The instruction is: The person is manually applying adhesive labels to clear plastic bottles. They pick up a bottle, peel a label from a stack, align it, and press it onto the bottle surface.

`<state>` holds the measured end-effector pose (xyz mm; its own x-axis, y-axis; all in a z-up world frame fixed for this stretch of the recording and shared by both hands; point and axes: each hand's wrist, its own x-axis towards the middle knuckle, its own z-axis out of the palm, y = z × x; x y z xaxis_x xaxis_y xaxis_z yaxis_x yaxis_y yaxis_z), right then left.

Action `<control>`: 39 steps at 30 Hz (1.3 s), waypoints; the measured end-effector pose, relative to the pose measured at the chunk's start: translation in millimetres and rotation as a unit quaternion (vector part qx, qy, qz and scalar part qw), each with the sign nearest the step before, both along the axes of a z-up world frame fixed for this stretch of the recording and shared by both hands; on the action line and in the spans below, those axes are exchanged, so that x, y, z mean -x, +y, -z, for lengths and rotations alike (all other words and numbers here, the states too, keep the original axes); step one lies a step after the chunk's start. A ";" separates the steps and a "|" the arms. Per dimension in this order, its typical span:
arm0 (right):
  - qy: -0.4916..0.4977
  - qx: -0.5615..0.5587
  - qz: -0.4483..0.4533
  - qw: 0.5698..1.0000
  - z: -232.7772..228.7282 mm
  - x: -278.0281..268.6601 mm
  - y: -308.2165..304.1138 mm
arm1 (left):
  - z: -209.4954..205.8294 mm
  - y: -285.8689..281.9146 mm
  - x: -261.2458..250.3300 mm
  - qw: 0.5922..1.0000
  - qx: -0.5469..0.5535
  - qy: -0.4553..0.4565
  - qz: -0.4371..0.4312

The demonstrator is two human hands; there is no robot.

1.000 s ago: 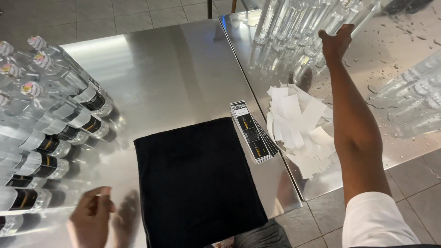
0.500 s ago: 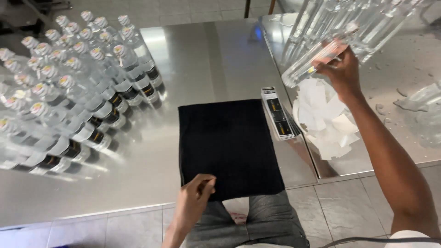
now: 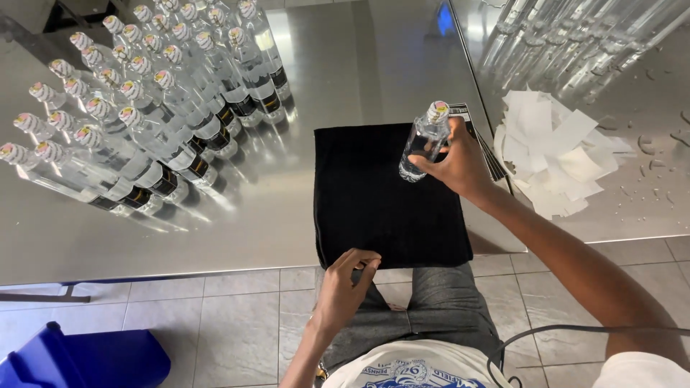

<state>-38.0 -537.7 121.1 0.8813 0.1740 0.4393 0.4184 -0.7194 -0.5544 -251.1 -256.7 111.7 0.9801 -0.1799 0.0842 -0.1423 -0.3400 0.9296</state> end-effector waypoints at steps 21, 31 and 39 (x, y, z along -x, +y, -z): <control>0.227 0.371 0.055 0.899 14.1 -8.6 41.2 | 4.5 -5.6 6.5 1.000 0.005 -0.008 -0.025; 0.264 0.202 0.001 0.943 -45.6 56.8 71.0 | 11.1 22.9 -1.9 0.991 0.009 -0.060 -0.123; 0.041 0.090 -0.208 0.973 18.7 87.3 118.2 | 21.4 29.8 -9.7 0.976 0.036 -0.042 -0.213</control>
